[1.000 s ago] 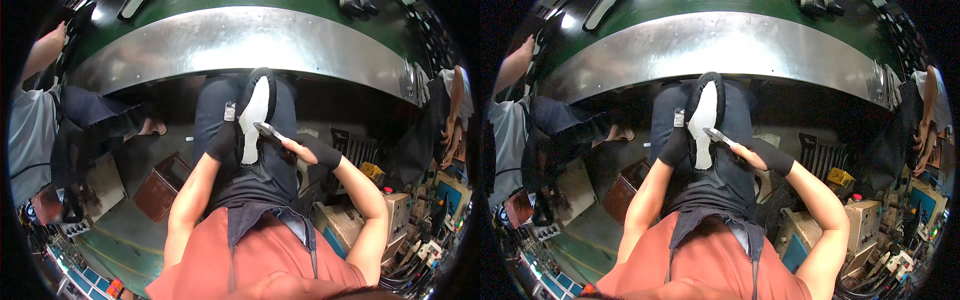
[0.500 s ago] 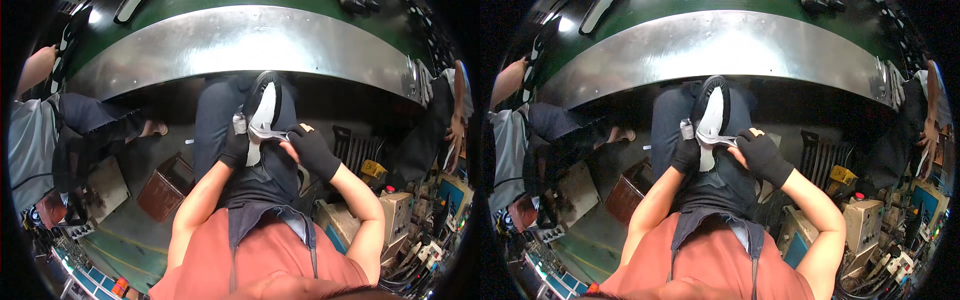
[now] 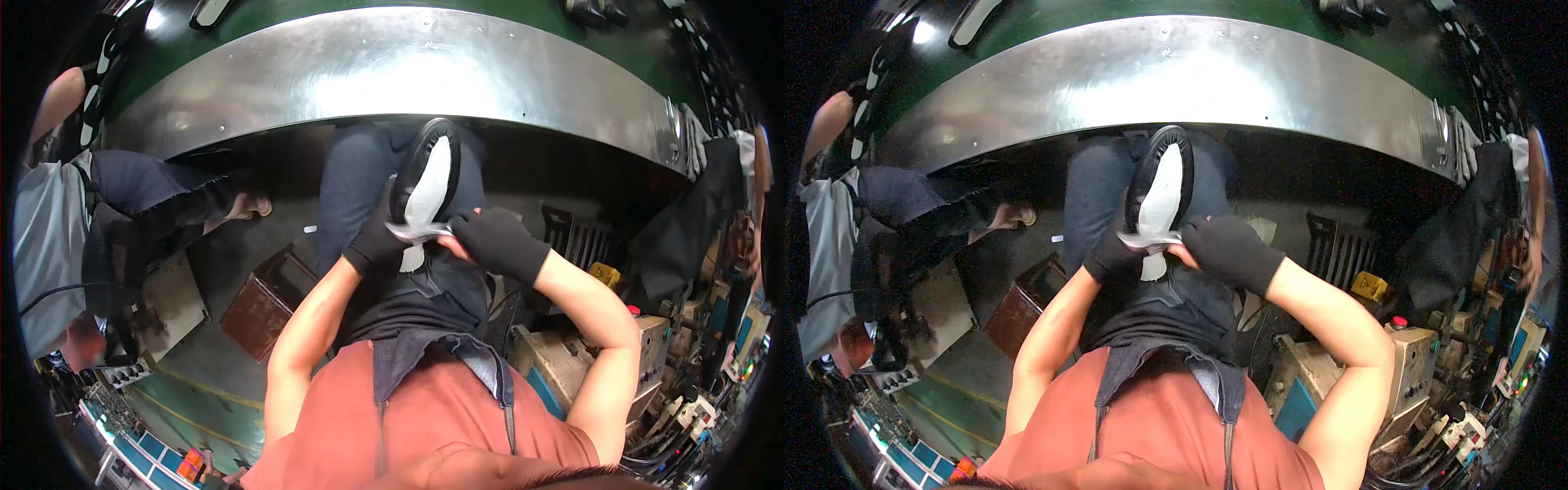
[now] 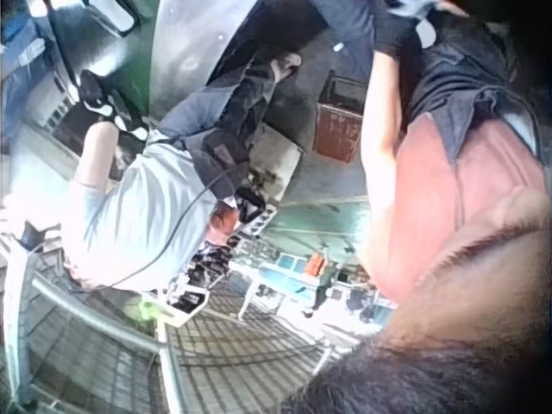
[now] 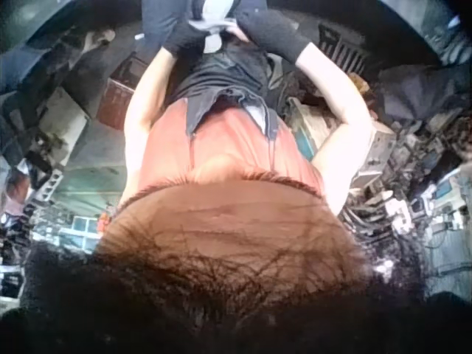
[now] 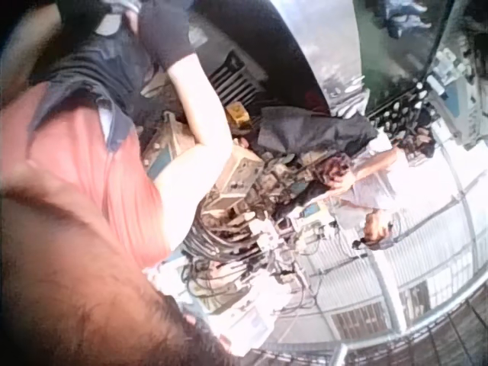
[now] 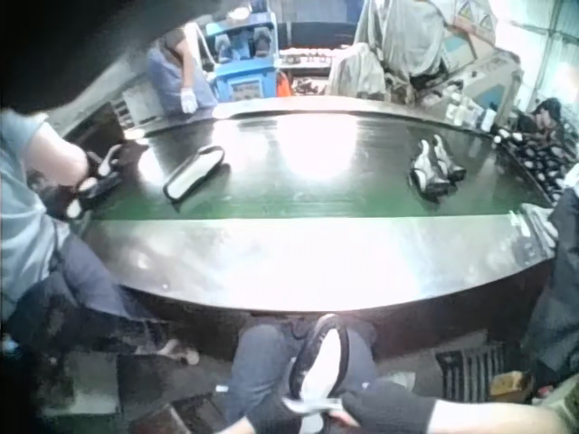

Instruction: The person repeatedly picks up white shoe insoles from a conveyor belt and trims their edges using a pair of pliers. They hold the insole against their lap and carefully cut along the perimeter before placing the finished insole back onto the belt.

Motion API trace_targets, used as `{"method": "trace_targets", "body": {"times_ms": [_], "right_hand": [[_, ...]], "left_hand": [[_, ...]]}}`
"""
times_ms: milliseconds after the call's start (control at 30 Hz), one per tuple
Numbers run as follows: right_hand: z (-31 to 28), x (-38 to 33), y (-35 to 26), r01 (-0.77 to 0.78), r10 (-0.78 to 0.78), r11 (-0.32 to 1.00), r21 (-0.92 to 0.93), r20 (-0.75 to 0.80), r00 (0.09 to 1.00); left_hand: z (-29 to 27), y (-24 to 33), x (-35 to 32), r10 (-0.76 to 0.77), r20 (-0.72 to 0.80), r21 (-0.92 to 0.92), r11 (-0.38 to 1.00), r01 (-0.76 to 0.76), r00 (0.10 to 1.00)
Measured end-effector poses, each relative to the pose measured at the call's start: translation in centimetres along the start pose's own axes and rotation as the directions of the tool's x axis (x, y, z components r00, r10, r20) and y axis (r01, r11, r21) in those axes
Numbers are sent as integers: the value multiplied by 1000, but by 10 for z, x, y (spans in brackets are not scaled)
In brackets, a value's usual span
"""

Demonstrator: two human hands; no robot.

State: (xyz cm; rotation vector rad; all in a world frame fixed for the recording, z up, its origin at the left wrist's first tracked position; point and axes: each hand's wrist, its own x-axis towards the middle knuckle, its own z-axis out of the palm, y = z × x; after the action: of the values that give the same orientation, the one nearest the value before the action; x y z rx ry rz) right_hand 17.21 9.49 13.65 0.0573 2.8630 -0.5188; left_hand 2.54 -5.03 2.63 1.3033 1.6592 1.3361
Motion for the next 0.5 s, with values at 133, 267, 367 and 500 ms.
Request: {"method": "trace_targets", "body": {"times_ms": [133, 267, 367, 500], "right_hand": [[11, -9, -9, 377, -353, 923, 77, -225, 908], [38, -31, 39, -146, 120, 943, 299, 103, 987], [59, -77, 35, -373, 382, 761, 530, 97, 919], [53, -89, 17, -411, 442, 638, 651, 127, 888]], "left_hand": [[2, 11, -13, -299, 66, -470, 832, 294, 952], [5, -34, -25, -180, 13, -522, 838, 160, 984], [10, -29, -10, -486, 231, -848, 324, 419, 843], [23, 6, 8, -366, -314, -274, 918, 285, 876]]}}
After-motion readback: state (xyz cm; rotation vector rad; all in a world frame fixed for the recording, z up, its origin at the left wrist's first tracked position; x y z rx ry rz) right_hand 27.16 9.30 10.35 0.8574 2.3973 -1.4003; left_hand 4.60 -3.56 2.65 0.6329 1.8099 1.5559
